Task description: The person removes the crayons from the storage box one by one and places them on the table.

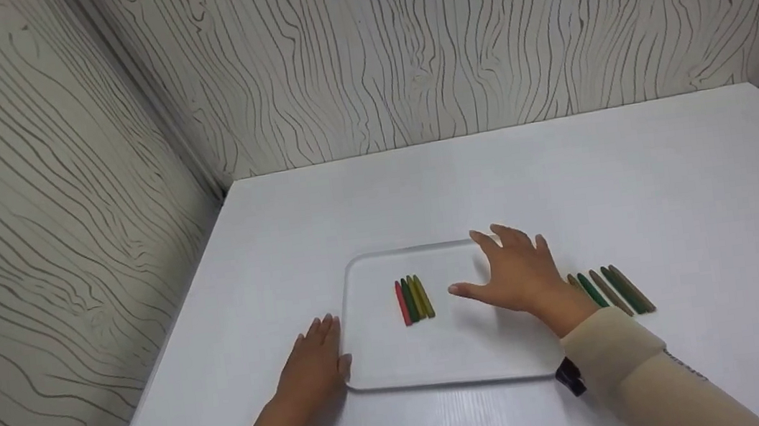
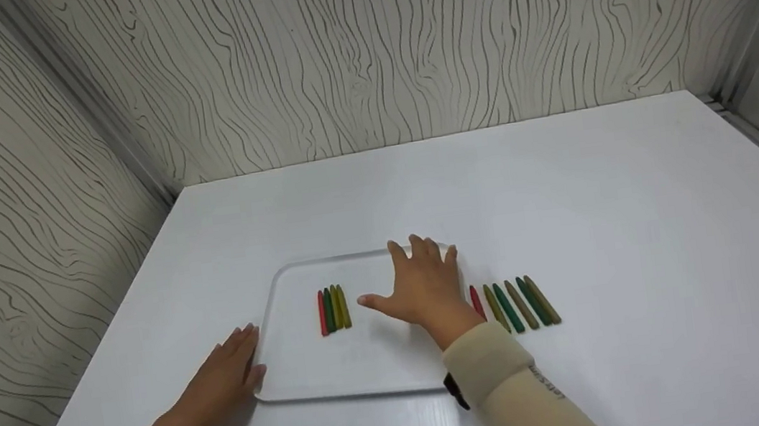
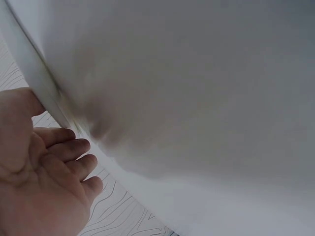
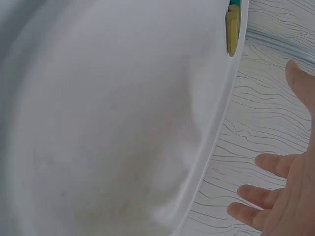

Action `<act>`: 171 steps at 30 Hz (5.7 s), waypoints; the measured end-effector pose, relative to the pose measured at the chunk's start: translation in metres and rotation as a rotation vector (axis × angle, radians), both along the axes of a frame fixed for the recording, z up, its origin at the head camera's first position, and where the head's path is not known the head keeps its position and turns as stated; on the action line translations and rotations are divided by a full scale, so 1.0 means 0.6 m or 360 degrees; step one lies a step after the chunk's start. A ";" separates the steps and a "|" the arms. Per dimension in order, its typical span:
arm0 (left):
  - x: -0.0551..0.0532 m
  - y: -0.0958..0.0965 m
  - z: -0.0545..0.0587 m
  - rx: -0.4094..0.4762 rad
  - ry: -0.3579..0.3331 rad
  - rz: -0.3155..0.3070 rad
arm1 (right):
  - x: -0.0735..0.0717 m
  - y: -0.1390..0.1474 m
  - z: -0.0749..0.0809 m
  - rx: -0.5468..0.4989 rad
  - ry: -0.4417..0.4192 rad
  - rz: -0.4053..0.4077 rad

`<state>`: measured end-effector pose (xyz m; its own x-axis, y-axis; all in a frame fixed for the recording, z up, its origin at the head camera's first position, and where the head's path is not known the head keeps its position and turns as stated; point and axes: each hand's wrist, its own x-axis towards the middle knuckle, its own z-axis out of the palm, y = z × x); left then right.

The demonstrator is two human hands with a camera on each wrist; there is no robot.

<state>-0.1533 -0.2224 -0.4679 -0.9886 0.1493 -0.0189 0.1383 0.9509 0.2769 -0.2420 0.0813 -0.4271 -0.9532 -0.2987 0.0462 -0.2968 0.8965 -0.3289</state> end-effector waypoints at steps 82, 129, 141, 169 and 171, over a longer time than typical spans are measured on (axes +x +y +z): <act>0.002 0.002 -0.003 -0.0042 0.0031 -0.0061 | -0.011 -0.040 -0.027 -0.0654 -0.0363 0.0045; 0.004 -0.005 -0.002 0.0004 0.0058 -0.0071 | 0.023 0.257 -0.018 -0.0528 -0.0299 -0.0254; 0.004 -0.007 -0.002 0.0015 0.0026 -0.0072 | 0.046 0.307 -0.029 -0.0477 -0.0336 -0.0288; 0.004 -0.008 -0.004 0.0035 -0.0003 -0.0075 | 0.060 0.329 -0.034 -0.0379 -0.0349 -0.0253; 0.004 -0.007 -0.005 0.0029 0.0001 -0.0071 | 0.062 0.331 -0.031 -0.0363 -0.0308 -0.0255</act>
